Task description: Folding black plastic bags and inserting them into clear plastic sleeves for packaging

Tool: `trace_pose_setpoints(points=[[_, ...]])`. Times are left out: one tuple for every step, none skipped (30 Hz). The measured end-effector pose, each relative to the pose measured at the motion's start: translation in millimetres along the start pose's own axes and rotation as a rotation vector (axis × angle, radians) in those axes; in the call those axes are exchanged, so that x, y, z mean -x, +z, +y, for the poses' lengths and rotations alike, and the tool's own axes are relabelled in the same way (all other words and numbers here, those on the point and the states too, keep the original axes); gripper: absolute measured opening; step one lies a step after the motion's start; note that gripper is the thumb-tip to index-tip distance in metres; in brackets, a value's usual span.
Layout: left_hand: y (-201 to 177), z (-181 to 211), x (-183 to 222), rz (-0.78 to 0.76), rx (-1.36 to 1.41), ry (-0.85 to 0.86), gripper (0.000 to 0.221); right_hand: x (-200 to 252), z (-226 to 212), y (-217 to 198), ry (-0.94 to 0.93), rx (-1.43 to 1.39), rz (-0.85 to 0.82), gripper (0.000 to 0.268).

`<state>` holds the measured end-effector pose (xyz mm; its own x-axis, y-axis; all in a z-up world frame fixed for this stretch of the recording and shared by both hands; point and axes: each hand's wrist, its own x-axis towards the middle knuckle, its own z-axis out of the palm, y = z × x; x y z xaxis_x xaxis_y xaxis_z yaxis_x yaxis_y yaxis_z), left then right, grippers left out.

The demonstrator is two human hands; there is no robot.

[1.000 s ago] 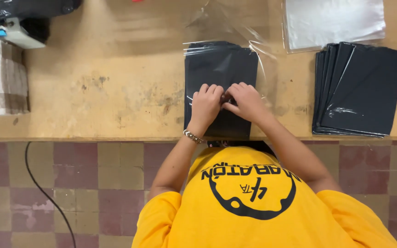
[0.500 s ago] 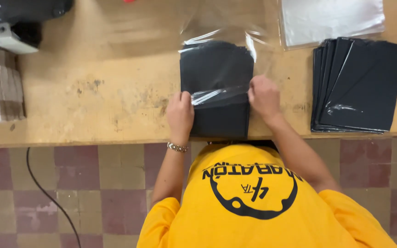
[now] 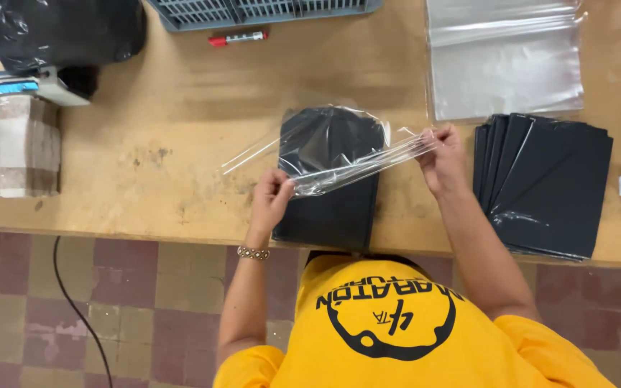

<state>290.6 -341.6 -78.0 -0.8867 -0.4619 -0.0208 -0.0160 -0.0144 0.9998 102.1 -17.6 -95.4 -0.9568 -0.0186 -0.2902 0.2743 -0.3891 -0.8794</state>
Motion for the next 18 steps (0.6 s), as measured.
trace_pose_setpoints(points=[[-1,9,-9,-0.132,-0.352,0.18,0.013,-1,-15,10,0.075,-0.116,-0.098,0.026],[-4,18,-21,-0.273,-0.704,0.363,0.019,-1,-30,21,0.143,-0.236,-0.189,0.024],[-7,21,-43,-0.281,-0.707,0.37,0.019,-13,-33,26,0.137,-0.243,-0.185,0.024],[-10,23,-64,-0.278,-0.928,0.678,0.021,-23,-37,31,0.056,-0.19,-0.309,0.019],[-14,26,-85,-0.266,-1.139,0.994,0.025,-34,-40,36,-0.027,-0.136,-0.432,0.015],[-17,44,-105,-0.286,-1.132,0.993,0.025,-30,-61,45,-0.024,-0.139,-0.413,0.015],[-22,61,-125,-0.218,-1.32,1.116,0.013,-27,-81,55,-0.28,0.179,-0.537,0.009],[-23,80,-150,-0.123,-1.508,1.242,0.005,-31,-105,69,-0.542,0.508,-0.661,0.011],[-20,87,-164,-0.123,-1.5,1.247,0.005,-40,-106,73,-0.546,0.513,-0.656,0.011],[-18,93,-177,0.002,-1.507,1.244,0.009,-49,-105,78,-0.885,0.858,-0.644,0.012],[-16,100,-190,0.126,-1.509,1.239,0.014,-58,-104,83,-1.219,1.204,-0.613,0.016],[-21,55,-200,0.123,-1.505,1.24,0.014,-71,-75,74,-1.216,1.208,-0.609,0.016],[-24,11,-209,0.015,-1.544,1.124,0.005,-84,-47,65,-1.266,1.39,-0.55,0.014],[-24,-32,-225,-0.082,-1.575,1.011,0.004,-103,-23,56,-1.321,1.573,-0.481,0.015],[-21,-55,-218,-0.076,-1.568,1.019,0.004,-105,3,48,-1.328,1.579,-0.475,0.015],[-18,-79,-208,-0.185,-1.4,0.771,0.004,-107,29,38,-1.223,1.73,-0.465,0.013],[-14,-103,-199,-0.286,-1.222,0.527,0.005,-109,56,27,-1.11,1.876,-0.451,0.012],[-10,-100,-192,-0.291,-1.22,0.525,0.005,-100,57,32,-1.103,1.878,-0.452,0.012]])
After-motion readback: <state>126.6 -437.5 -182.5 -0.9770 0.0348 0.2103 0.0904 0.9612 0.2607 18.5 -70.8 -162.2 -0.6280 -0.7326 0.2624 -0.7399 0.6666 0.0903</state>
